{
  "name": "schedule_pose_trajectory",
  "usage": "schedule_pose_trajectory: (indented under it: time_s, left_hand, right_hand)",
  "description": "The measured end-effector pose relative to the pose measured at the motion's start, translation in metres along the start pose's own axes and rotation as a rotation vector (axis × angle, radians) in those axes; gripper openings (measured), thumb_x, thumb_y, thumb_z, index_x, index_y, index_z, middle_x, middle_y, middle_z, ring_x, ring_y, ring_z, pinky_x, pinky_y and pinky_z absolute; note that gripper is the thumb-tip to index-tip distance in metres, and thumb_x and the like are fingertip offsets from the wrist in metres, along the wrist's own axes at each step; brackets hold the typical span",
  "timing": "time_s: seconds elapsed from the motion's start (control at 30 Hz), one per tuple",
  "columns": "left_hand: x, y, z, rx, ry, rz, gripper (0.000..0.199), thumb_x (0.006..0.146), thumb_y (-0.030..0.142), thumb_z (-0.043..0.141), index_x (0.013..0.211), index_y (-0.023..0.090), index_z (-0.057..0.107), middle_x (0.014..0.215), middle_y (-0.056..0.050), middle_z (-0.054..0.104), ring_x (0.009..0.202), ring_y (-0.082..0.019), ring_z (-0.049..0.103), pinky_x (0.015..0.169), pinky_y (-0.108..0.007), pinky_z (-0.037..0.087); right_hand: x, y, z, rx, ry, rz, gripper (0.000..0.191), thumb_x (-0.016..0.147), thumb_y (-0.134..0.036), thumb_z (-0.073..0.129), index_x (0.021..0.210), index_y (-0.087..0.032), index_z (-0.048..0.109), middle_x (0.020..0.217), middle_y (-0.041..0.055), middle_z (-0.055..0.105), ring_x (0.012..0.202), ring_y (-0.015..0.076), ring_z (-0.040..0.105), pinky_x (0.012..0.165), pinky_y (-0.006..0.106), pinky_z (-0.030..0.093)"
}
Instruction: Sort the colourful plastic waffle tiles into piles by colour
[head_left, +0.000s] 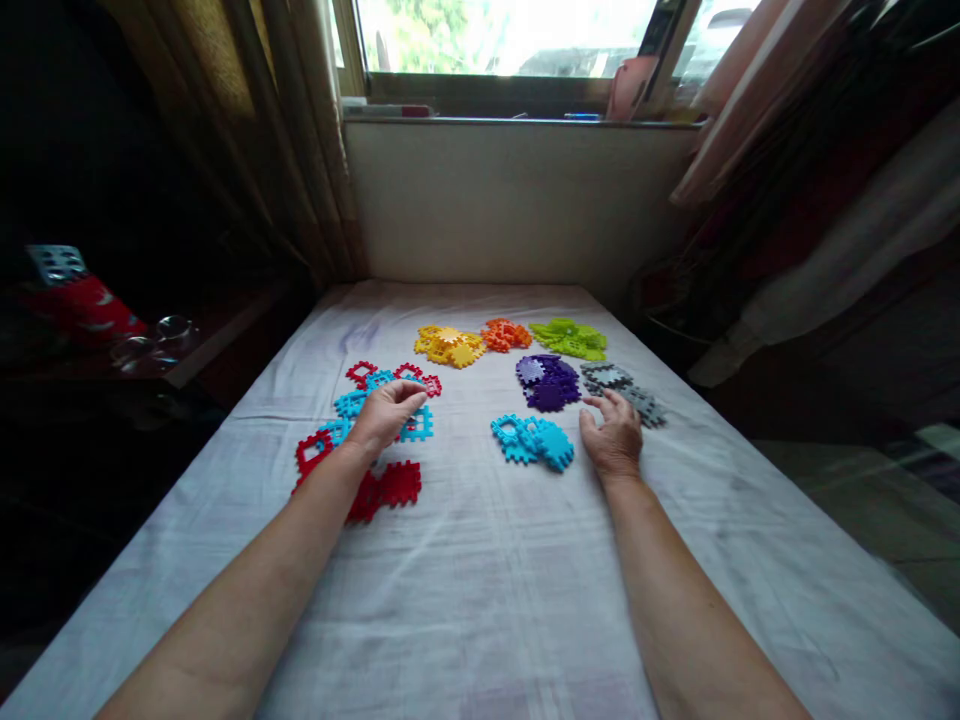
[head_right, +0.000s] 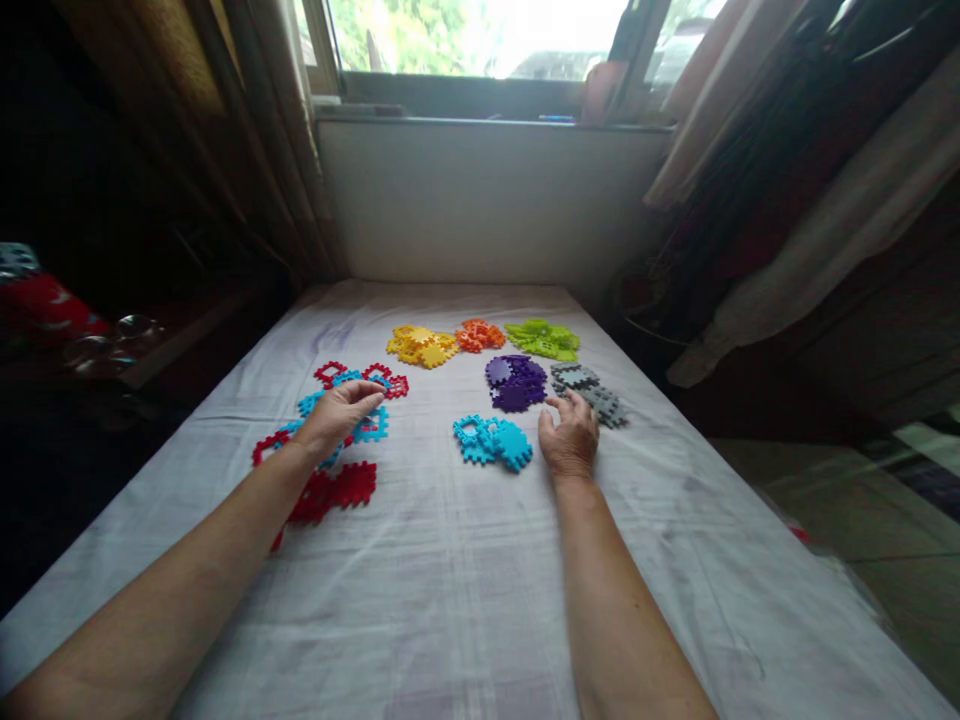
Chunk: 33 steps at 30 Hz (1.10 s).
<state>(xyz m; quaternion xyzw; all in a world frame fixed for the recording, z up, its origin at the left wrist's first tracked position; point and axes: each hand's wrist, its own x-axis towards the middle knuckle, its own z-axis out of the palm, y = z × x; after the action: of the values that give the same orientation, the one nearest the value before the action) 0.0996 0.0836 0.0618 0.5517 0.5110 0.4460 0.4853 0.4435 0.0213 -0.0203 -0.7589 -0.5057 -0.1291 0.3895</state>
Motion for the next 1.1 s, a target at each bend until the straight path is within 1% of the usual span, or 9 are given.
schedule_pose_trajectory:
  time_s: [0.13, 0.23, 0.33, 0.43, 0.6, 0.7, 0.9, 1.0, 1.1]
  left_hand:
    - [0.001, -0.009, 0.069, 0.020, -0.098, -0.007, 0.043, 0.058, 0.050, 0.083, 0.081, 0.016, 0.072, 0.073, -0.002, 0.070, 0.062, -0.011, 0.060, 0.057, -0.024, 0.050]
    - [0.007, -0.012, 0.105, 0.072, -0.138, 0.014, 0.032, 0.070, 0.042, 0.077, 0.087, 0.016, 0.073, 0.077, -0.003, 0.071, 0.063, -0.012, 0.062, 0.059, -0.025, 0.051]
    - [0.013, -0.011, 0.124, 0.169, -0.160, 0.055, 0.021, 0.076, 0.033, 0.072, 0.088, 0.017, 0.074, 0.080, -0.004, 0.073, 0.069, -0.014, 0.065, 0.067, -0.027, 0.055]
    - [0.013, -0.009, 0.124, 0.307, -0.155, 0.131, 0.011, 0.076, 0.024, 0.072, 0.085, 0.020, 0.075, 0.088, -0.004, 0.075, 0.086, -0.018, 0.068, 0.086, -0.032, 0.054]
    - [0.003, -0.006, 0.082, 0.508, -0.133, 0.228, 0.012, 0.080, 0.024, 0.066, 0.087, 0.024, 0.075, 0.103, -0.004, 0.076, 0.106, -0.022, 0.066, 0.104, -0.038, 0.046]
    - [-0.003, -0.004, 0.034, 0.639, -0.095, 0.238, 0.019, 0.081, 0.026, 0.062, 0.094, 0.021, 0.075, 0.109, -0.008, 0.075, 0.109, -0.027, 0.065, 0.106, -0.043, 0.044]
    - [-0.026, -0.008, -0.072, 1.328, -0.159, 0.179, 0.051, 0.080, 0.048, 0.063, 0.125, 0.026, 0.067, 0.138, -0.009, 0.063, 0.133, -0.033, 0.052, 0.111, -0.050, 0.036]
    - [-0.038, -0.010, -0.094, 1.475, -0.241, 0.113, 0.064, 0.073, 0.052, 0.069, 0.132, 0.029, 0.063, 0.152, -0.009, 0.050, 0.145, -0.036, 0.036, 0.117, -0.055, 0.025]
    - [-0.040, -0.010, -0.094, 1.505, -0.272, 0.067, 0.061, 0.074, 0.051, 0.067, 0.131, 0.030, 0.063, 0.156, -0.009, 0.045, 0.148, -0.036, 0.031, 0.118, -0.055, 0.023]
  right_hand:
    - [-0.001, 0.003, 0.004, 0.053, 0.054, -0.002, 0.028, 0.079, -0.027, 0.053, 0.095, -0.019, 0.075, 0.119, 0.0136, 0.063, 0.111, 0.0289, 0.055, 0.101, 0.046, 0.044]
    - [0.000, 0.003, 0.006, 0.071, 0.055, 0.010, 0.027, 0.080, -0.027, 0.054, 0.094, -0.019, 0.075, 0.120, 0.0137, 0.064, 0.111, 0.0288, 0.055, 0.101, 0.046, 0.044]
    - [0.001, 0.002, 0.006, 0.085, 0.052, 0.025, 0.026, 0.081, -0.026, 0.054, 0.094, -0.018, 0.074, 0.121, 0.0142, 0.064, 0.112, 0.0290, 0.055, 0.102, 0.046, 0.044]
    - [0.001, 0.001, 0.005, 0.096, 0.039, 0.038, 0.026, 0.081, -0.025, 0.054, 0.096, -0.018, 0.074, 0.122, 0.0141, 0.063, 0.113, 0.0288, 0.055, 0.103, 0.046, 0.043]
    - [0.001, 0.001, 0.005, 0.104, 0.037, 0.058, 0.025, 0.081, -0.024, 0.054, 0.095, -0.018, 0.074, 0.122, 0.0146, 0.063, 0.114, 0.0290, 0.055, 0.104, 0.047, 0.042]
    - [0.002, 0.001, 0.006, 0.114, 0.036, 0.059, 0.026, 0.081, -0.025, 0.054, 0.095, -0.018, 0.074, 0.122, 0.0150, 0.063, 0.115, 0.0295, 0.054, 0.104, 0.047, 0.042]
    - [0.002, 0.003, 0.004, 0.103, 0.009, 0.057, 0.028, 0.080, -0.026, 0.054, 0.096, -0.018, 0.075, 0.121, 0.0151, 0.063, 0.114, 0.0302, 0.055, 0.104, 0.048, 0.043]
    - [0.001, 0.003, 0.004, 0.096, 0.004, 0.051, 0.028, 0.080, -0.027, 0.054, 0.096, -0.018, 0.075, 0.121, 0.0154, 0.063, 0.114, 0.0306, 0.055, 0.103, 0.048, 0.043]
    - [0.000, 0.004, 0.003, 0.091, 0.008, 0.052, 0.028, 0.080, -0.027, 0.054, 0.096, -0.018, 0.075, 0.122, 0.0156, 0.063, 0.114, 0.0307, 0.055, 0.103, 0.048, 0.044]
